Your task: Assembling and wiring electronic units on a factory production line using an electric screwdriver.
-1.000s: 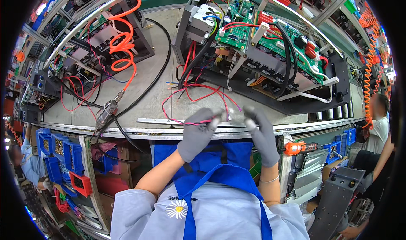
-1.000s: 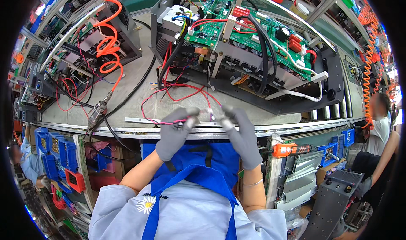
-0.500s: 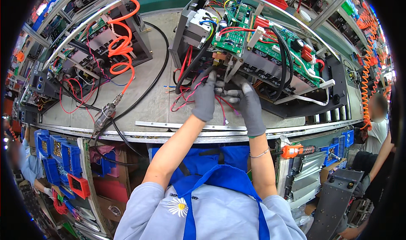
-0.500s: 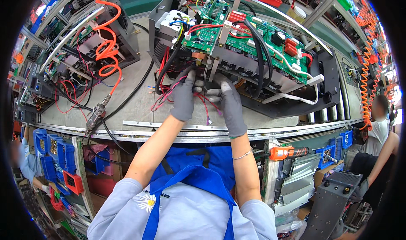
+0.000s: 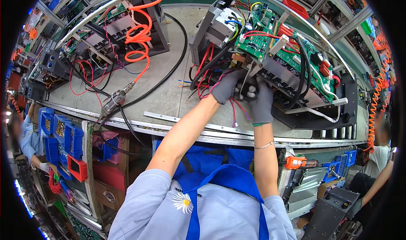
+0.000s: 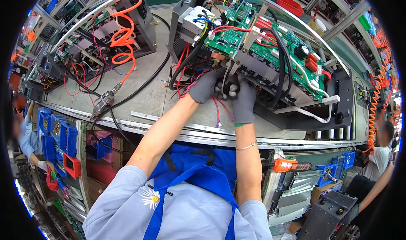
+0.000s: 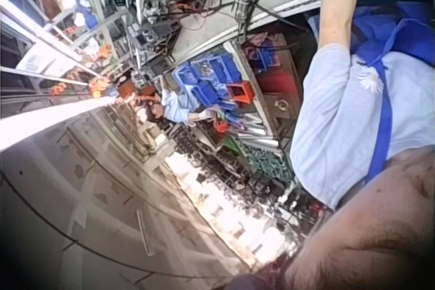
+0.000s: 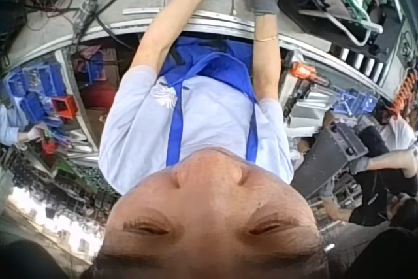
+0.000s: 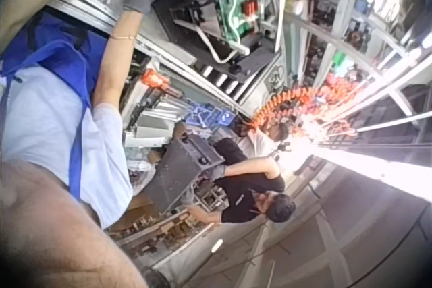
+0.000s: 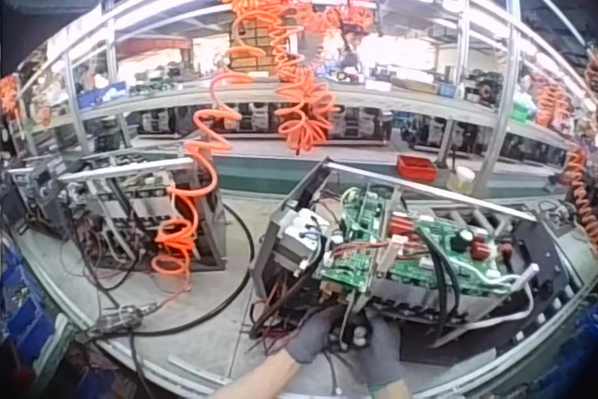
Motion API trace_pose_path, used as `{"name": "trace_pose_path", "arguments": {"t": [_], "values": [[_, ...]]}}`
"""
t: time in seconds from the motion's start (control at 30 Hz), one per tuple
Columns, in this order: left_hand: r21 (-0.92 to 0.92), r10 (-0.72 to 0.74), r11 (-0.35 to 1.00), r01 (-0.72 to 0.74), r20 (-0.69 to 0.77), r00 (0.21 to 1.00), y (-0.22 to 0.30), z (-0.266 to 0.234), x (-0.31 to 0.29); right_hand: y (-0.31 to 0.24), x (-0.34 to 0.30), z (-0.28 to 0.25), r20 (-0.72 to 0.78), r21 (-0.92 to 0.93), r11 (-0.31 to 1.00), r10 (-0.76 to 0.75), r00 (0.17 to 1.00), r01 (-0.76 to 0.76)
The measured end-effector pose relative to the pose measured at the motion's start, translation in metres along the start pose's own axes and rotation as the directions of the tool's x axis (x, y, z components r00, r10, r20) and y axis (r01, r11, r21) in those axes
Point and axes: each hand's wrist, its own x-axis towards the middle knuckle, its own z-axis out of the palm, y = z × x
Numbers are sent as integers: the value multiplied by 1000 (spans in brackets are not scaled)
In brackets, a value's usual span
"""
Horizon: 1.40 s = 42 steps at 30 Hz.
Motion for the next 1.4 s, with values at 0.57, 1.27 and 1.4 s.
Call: {"name": "trace_pose_path", "arguments": {"t": [0.57,1.27,1.4], "values": [[864,858,437,-251,-317,403,-21,-12,-131,-55,-145,-137,-625,-249,881,-463,628,402],[847,557,511,-143,-200,806,28,-103,-112,-160,-10,120,934,-353,-836,-342,104,419],[876,506,469,-111,-164,847,31,-84,-111,-164,-5,129,942,-330,-841,-264,208,429]]}}
